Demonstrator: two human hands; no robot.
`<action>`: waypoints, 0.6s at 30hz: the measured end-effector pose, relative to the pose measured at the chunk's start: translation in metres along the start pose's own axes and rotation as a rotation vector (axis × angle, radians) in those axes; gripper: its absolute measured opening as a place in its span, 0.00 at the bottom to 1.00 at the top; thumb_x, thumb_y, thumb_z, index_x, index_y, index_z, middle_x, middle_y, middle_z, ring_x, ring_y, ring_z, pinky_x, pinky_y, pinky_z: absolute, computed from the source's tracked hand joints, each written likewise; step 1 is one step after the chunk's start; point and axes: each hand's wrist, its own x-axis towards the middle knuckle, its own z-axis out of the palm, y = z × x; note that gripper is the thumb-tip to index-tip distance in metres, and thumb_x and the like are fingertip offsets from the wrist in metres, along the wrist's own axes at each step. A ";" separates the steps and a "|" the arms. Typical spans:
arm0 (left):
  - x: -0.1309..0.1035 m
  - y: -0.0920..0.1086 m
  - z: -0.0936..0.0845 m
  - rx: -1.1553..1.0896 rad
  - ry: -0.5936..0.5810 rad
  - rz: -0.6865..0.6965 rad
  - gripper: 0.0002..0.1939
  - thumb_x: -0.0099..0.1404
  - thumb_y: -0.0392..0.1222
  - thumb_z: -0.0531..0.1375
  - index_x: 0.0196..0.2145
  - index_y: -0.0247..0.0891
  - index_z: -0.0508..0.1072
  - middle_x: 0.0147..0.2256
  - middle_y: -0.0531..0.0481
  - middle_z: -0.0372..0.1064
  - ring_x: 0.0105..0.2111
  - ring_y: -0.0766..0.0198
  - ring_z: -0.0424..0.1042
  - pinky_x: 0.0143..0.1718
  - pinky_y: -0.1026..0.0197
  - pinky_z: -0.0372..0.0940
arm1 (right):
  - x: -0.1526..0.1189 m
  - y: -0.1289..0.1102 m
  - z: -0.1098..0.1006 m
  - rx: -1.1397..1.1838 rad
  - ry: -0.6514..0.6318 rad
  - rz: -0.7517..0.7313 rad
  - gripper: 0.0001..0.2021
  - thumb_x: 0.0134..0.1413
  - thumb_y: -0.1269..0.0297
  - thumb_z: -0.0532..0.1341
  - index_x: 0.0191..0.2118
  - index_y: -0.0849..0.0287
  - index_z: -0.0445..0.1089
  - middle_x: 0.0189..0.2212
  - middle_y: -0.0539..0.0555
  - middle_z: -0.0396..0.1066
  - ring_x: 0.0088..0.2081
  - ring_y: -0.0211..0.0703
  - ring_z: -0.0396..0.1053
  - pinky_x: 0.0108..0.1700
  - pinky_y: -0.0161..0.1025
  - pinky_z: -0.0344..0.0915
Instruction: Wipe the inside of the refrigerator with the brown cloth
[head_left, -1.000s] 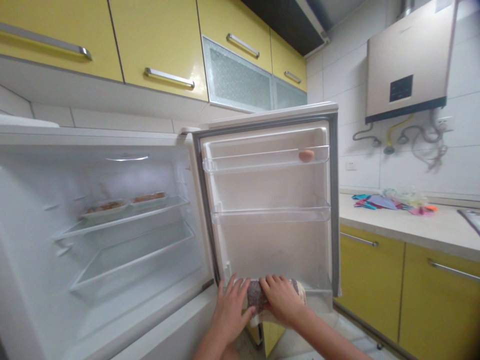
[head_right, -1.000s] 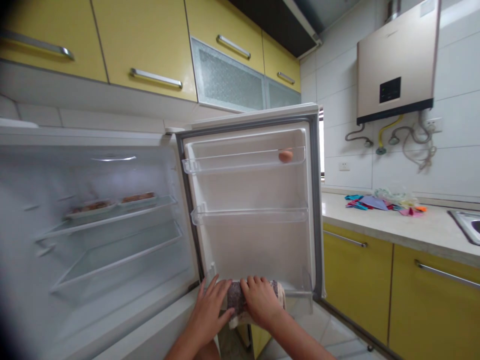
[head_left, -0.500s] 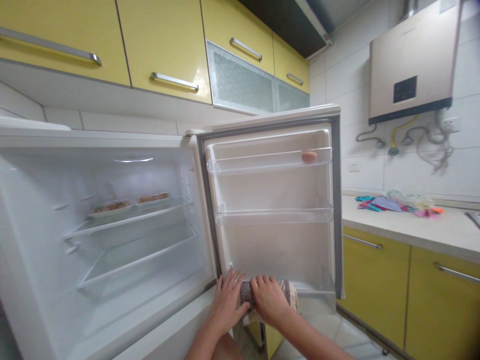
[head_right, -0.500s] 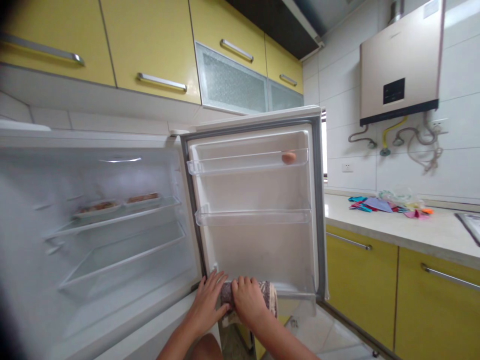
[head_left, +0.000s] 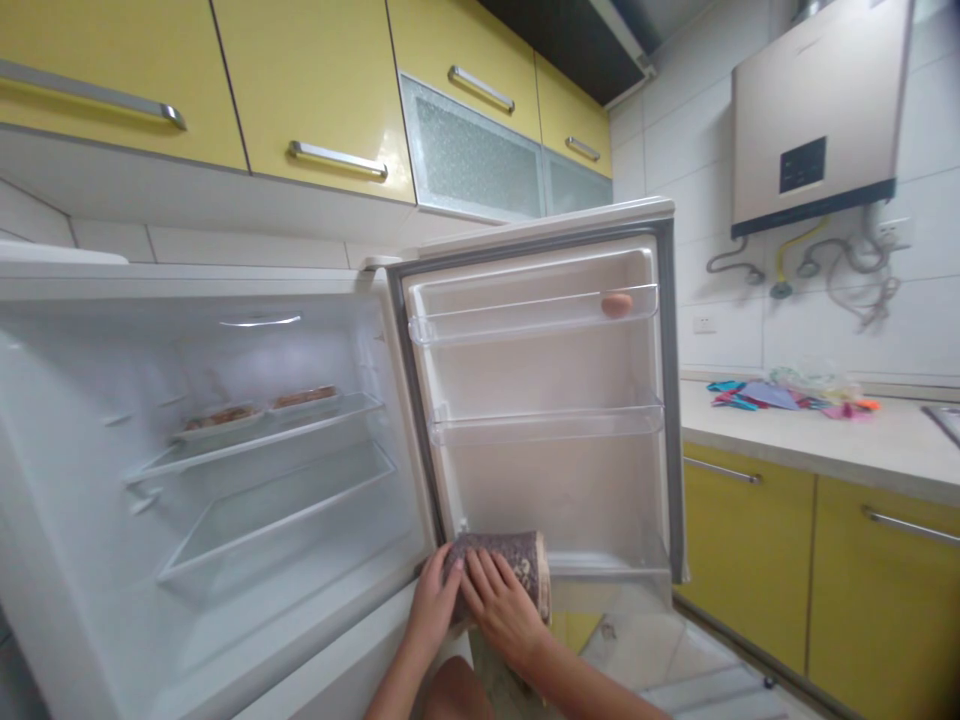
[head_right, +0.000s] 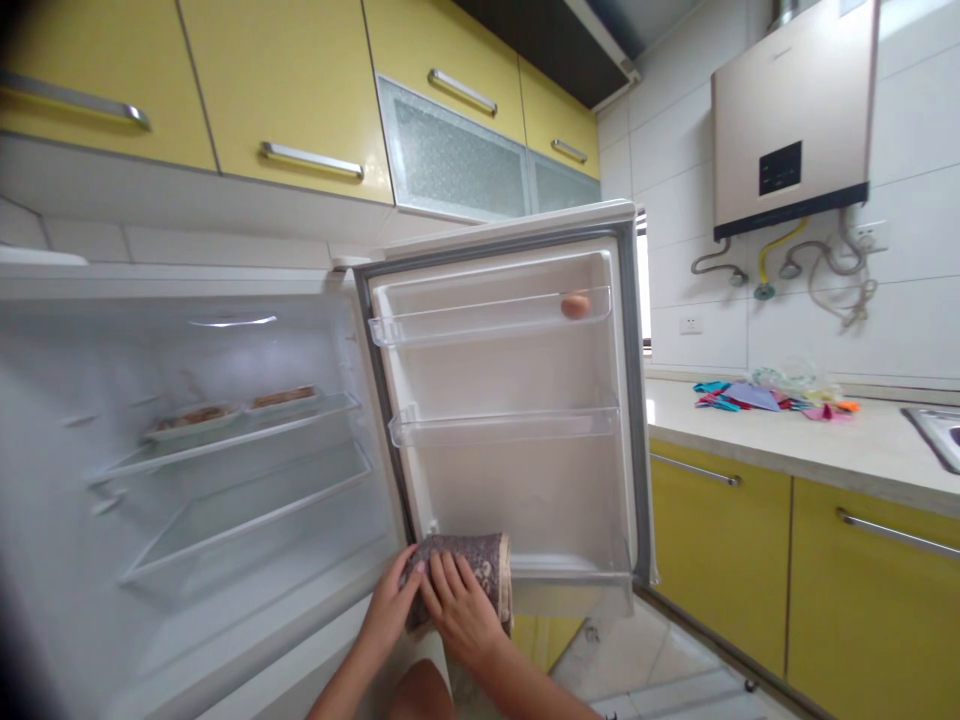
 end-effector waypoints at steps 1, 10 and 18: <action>0.000 0.001 0.004 -0.022 -0.002 0.007 0.33 0.66 0.55 0.47 0.59 0.30 0.66 0.62 0.33 0.68 0.64 0.53 0.66 0.68 0.51 0.57 | -0.008 0.005 0.000 -0.034 0.045 -0.030 0.29 0.67 0.61 0.54 0.70 0.64 0.52 0.66 0.65 0.64 0.65 0.54 0.63 0.62 0.52 0.63; 0.000 0.021 0.020 -0.028 0.074 0.028 0.21 0.62 0.54 0.50 0.37 0.40 0.76 0.44 0.39 0.79 0.48 0.49 0.76 0.55 0.48 0.67 | -0.074 0.093 -0.028 -0.223 0.145 -0.046 0.31 0.58 0.51 0.65 0.65 0.53 0.62 0.59 0.58 0.72 0.57 0.52 0.67 0.59 0.48 0.57; 0.002 0.017 0.018 -0.066 0.022 0.023 0.24 0.62 0.58 0.50 0.38 0.38 0.77 0.45 0.38 0.79 0.48 0.50 0.75 0.54 0.51 0.65 | -0.126 0.176 -0.079 -0.120 -0.052 0.102 0.36 0.49 0.50 0.71 0.63 0.51 0.64 0.50 0.54 0.75 0.49 0.49 0.69 0.54 0.45 0.60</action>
